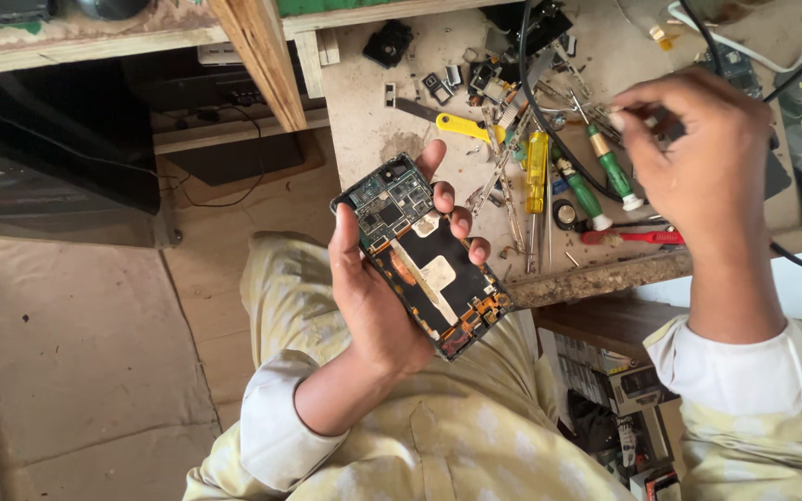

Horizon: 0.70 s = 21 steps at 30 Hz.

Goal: The person holds a disassembled smartphone and repeatedly presses and adjusts internal components and connectors with their fingers. They rotate the phone to access different sides and continue manipulating small parts inside the chassis.

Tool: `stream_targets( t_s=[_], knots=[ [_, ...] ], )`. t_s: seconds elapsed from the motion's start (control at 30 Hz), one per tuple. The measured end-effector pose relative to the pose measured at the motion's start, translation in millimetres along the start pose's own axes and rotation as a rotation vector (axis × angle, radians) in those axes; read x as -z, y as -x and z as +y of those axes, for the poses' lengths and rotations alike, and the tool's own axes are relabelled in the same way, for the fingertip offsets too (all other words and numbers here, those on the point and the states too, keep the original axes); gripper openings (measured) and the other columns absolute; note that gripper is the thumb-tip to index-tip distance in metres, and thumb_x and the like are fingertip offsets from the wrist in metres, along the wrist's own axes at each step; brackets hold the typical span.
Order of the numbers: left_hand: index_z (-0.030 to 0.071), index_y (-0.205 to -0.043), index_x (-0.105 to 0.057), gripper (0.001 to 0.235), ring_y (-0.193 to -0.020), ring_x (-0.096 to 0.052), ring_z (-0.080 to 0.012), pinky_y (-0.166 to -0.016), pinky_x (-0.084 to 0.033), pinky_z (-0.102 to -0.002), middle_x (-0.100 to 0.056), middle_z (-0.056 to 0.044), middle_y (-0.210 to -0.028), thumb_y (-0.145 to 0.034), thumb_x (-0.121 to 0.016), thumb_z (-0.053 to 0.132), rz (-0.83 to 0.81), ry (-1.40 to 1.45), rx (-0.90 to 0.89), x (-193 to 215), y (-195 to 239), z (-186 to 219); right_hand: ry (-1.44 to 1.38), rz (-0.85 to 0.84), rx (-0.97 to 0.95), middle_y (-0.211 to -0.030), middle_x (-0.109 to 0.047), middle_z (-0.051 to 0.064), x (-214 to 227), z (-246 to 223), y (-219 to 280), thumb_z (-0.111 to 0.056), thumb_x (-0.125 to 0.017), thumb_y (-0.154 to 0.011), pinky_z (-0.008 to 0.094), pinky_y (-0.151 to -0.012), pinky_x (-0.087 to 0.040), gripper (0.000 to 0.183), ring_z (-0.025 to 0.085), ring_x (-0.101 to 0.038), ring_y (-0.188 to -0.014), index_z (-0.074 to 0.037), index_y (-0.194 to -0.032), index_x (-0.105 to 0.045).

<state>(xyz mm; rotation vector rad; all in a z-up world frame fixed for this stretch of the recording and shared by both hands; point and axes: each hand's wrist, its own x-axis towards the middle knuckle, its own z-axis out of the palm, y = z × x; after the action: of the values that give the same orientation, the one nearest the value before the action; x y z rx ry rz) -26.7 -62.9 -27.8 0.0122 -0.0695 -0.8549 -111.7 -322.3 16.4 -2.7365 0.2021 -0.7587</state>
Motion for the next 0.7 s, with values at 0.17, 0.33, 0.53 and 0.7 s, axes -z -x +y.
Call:
stream_targets(
  t_s=[0.17, 0.33, 0.53, 0.7],
  knots=[
    [-0.001, -0.164, -0.033, 0.079, -0.104, -0.054, -0.0204, -0.093, -0.048, -0.039, -0.056, -0.008, -0.114, -0.110, -0.043, 0.057, -0.007, -0.006, -0.009, 0, -1, -1, 0.010, -0.175, 0.034, -0.107, -0.074, 0.010, 2, 1, -16, -0.001, -0.077, -0.102, 0.031, -0.078, -0.056, 0.008, 0.020, -0.072, -0.087, -0.002, -0.110, -0.074],
    [-0.001, -0.164, -0.033, 0.079, -0.102, -0.054, -0.0199, -0.091, -0.048, -0.039, -0.056, -0.008, -0.116, -0.109, -0.043, 0.056, 0.000, -0.001, -0.018, -1, -1, -1, 0.103, -0.223, 0.079, -0.104, -0.071, 0.009, -1, -5, -42, -0.004, -0.072, -0.110, 0.035, -0.082, -0.054, 0.008, 0.023, -0.067, -0.085, -0.005, -0.117, -0.076],
    [-0.001, -0.163, -0.033, 0.078, -0.103, -0.055, -0.0201, -0.092, -0.048, -0.039, -0.056, -0.008, -0.117, -0.110, -0.044, 0.055, -0.011, 0.015, -0.019, -1, -2, -2, 0.061, -0.300, 0.122, -0.115, -0.067, 0.013, -37, -2, -61, -0.002, -0.072, -0.104, 0.034, -0.078, -0.056, 0.014, 0.023, -0.066, -0.077, -0.001, -0.117, -0.074],
    [-0.001, -0.164, -0.033, 0.079, -0.103, -0.056, -0.0200, -0.092, -0.049, -0.039, -0.057, -0.008, -0.117, -0.109, -0.044, 0.056, 0.001, 0.018, -0.025, -1, -1, -1, -0.024, -0.208, 0.231, -0.109, -0.064, 0.012, -37, 13, -52, 0.002, -0.071, -0.093, 0.037, -0.085, -0.058, 0.005, 0.029, -0.070, -0.095, 0.000, -0.097, -0.070]
  ],
)
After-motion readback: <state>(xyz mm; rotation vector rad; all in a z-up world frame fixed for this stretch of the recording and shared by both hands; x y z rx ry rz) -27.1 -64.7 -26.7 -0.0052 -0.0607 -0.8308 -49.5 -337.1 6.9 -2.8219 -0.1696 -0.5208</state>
